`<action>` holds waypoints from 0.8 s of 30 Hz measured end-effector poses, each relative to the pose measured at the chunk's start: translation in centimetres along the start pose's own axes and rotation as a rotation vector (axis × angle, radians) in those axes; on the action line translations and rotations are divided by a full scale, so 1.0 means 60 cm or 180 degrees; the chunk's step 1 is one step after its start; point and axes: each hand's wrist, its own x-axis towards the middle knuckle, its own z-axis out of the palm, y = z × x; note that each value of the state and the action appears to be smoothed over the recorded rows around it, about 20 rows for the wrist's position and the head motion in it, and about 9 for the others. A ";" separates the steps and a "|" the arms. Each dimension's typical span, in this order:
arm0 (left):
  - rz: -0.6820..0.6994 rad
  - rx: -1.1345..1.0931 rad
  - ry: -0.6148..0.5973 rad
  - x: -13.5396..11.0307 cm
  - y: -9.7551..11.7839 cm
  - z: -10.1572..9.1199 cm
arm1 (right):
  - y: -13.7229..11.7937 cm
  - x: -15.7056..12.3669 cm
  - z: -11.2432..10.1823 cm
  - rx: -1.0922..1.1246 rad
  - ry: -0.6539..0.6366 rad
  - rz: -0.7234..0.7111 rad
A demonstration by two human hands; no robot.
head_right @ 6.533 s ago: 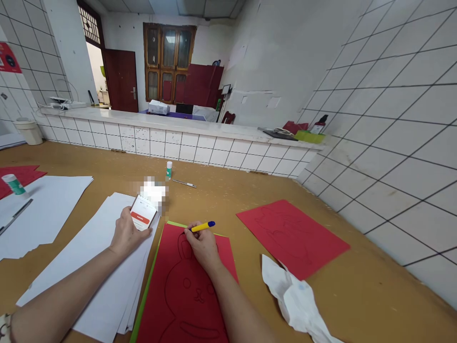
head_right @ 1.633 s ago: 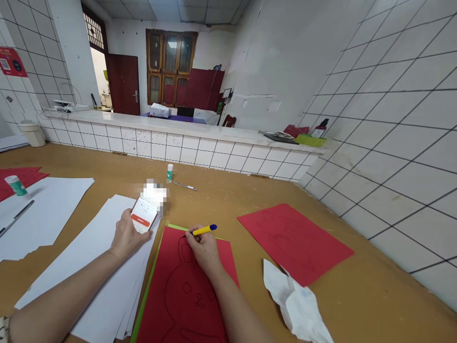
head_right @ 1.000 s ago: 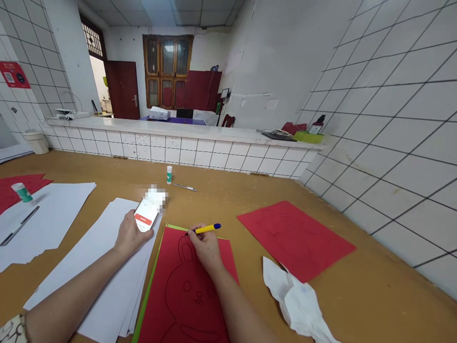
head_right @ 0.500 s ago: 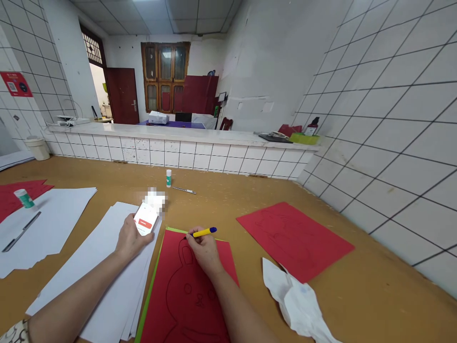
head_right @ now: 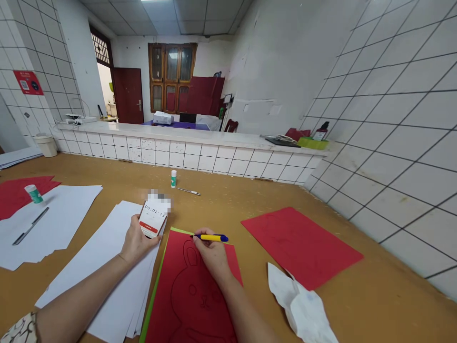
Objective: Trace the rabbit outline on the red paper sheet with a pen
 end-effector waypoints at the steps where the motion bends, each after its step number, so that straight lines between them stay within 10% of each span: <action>1: -0.0012 0.0011 -0.0039 -0.001 0.002 0.000 | -0.001 -0.001 0.000 0.0012 0.0016 0.0020; 24: -0.0255 0.0424 -0.0023 -0.002 0.012 -0.003 | 0.018 0.008 0.008 -0.0285 0.0241 -0.0112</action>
